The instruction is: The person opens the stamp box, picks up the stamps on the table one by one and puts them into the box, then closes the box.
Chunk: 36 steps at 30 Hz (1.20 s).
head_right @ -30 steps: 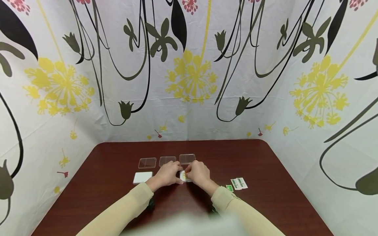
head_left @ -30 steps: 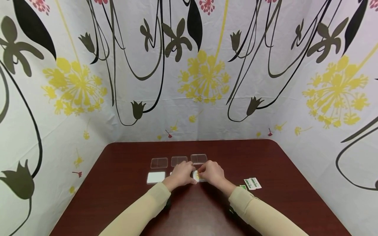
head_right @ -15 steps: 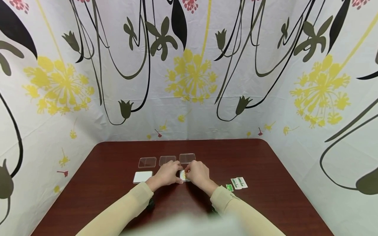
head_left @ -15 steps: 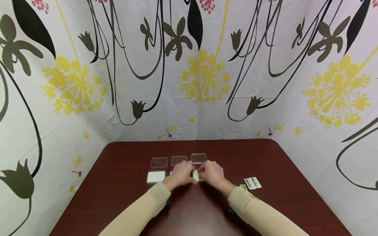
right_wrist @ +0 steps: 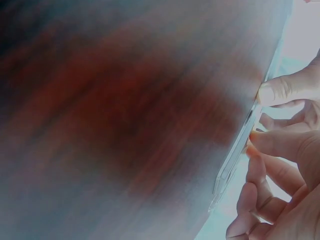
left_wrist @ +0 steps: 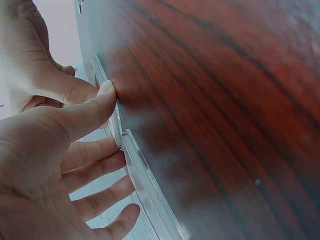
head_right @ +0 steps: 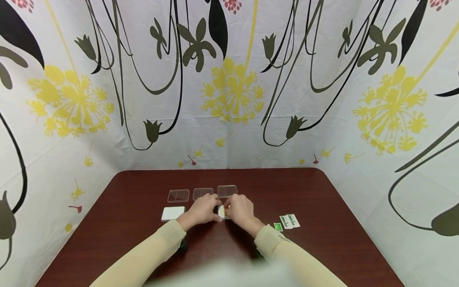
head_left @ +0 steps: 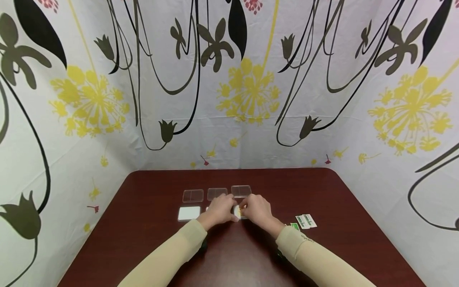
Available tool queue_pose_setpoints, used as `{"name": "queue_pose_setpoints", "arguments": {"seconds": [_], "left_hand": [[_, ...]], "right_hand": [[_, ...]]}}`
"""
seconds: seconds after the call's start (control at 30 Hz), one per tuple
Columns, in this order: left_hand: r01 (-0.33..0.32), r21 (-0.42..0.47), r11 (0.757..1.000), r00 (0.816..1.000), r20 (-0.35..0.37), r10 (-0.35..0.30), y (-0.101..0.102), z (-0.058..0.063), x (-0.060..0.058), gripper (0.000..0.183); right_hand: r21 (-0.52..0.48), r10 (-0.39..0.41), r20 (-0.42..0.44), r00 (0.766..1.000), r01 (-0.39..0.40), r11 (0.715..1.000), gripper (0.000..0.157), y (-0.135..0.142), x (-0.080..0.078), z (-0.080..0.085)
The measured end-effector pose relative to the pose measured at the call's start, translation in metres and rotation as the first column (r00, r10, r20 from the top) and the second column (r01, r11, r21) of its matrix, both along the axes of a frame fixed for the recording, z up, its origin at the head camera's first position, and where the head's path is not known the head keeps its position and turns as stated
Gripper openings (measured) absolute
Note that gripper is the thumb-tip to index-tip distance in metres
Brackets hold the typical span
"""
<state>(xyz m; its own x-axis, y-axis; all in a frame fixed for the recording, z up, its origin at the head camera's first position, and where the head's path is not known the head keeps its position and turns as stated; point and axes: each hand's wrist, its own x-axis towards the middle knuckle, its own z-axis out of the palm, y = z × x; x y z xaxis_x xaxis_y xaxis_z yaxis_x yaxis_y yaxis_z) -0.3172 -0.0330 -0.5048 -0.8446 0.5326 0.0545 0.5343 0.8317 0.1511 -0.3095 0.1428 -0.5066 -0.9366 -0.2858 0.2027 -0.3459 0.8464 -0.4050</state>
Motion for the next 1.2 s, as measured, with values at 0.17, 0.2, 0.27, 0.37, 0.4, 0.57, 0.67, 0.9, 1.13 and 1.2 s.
{"name": "queue_pose_setpoints", "arguments": {"seconds": [0.17, 0.2, 0.27, 0.37, 0.4, 0.57, 0.67, 0.9, 1.13, 1.2], "left_hand": [[-0.001, -0.003, 1.000, 1.000, 0.000, 0.001, 0.000, 0.000, 0.000, 0.050], [-0.001, -0.002, 1.000, 1.000, 0.001, 0.001, 0.000, 0.000, 0.000, 0.050], [-0.002, 0.001, 1.000, 1.000, 0.002, 0.002, 0.000, 0.000, 0.000, 0.051], [-0.001, 0.008, 1.000, 1.000, 0.002, 0.001, 0.000, -0.001, 0.000, 0.051], [0.000, 0.010, 1.000, 1.000, 0.001, 0.000, 0.000, -0.001, 0.000, 0.051], [-0.003, 0.024, 1.000, 1.000, 0.018, 0.003, 0.000, -0.001, -0.001, 0.051], [-0.009, 0.028, 1.000, 0.999, 0.032, 0.008, 0.001, 0.000, -0.001, 0.052], [-0.012, 0.062, 0.998, 0.999, 0.043, 0.009, 0.003, 0.002, -0.004, 0.050], [-0.029, 0.067, 0.997, 0.998, 0.060, 0.025, 0.001, 0.006, -0.001, 0.064], [-0.021, 0.072, 0.997, 0.998, 0.063, 0.017, 0.000, 0.008, 0.001, 0.069]], "right_hand": [[0.012, -0.003, 0.005, 1.000, 0.003, 1.000, 0.015, -0.001, -0.001, 0.000], [0.012, -0.003, 0.007, 1.000, 0.003, 1.000, 0.015, -0.001, -0.001, 0.000], [0.010, -0.006, 0.015, 1.000, 0.006, 1.000, 0.015, -0.002, -0.001, 0.001], [0.001, -0.015, 0.011, 1.000, 0.015, 1.000, 0.014, -0.001, -0.003, 0.003], [-0.006, -0.025, 0.008, 1.000, 0.025, 1.000, 0.014, -0.001, -0.003, 0.004], [-0.058, -0.046, 0.015, 0.999, 0.047, 0.997, 0.014, 0.005, -0.003, 0.016], [-0.070, -0.040, 0.028, 0.999, 0.042, 0.997, 0.015, 0.011, -0.001, 0.022], [-0.123, -0.045, 0.046, 0.998, 0.050, 0.991, 0.019, 0.031, 0.008, 0.035], [-0.138, -0.065, 0.046, 0.997, 0.071, 0.988, 0.017, 0.054, 0.021, 0.055], [-0.131, -0.076, 0.049, 0.996, 0.081, 0.988, 0.017, 0.062, 0.025, 0.059]]}}
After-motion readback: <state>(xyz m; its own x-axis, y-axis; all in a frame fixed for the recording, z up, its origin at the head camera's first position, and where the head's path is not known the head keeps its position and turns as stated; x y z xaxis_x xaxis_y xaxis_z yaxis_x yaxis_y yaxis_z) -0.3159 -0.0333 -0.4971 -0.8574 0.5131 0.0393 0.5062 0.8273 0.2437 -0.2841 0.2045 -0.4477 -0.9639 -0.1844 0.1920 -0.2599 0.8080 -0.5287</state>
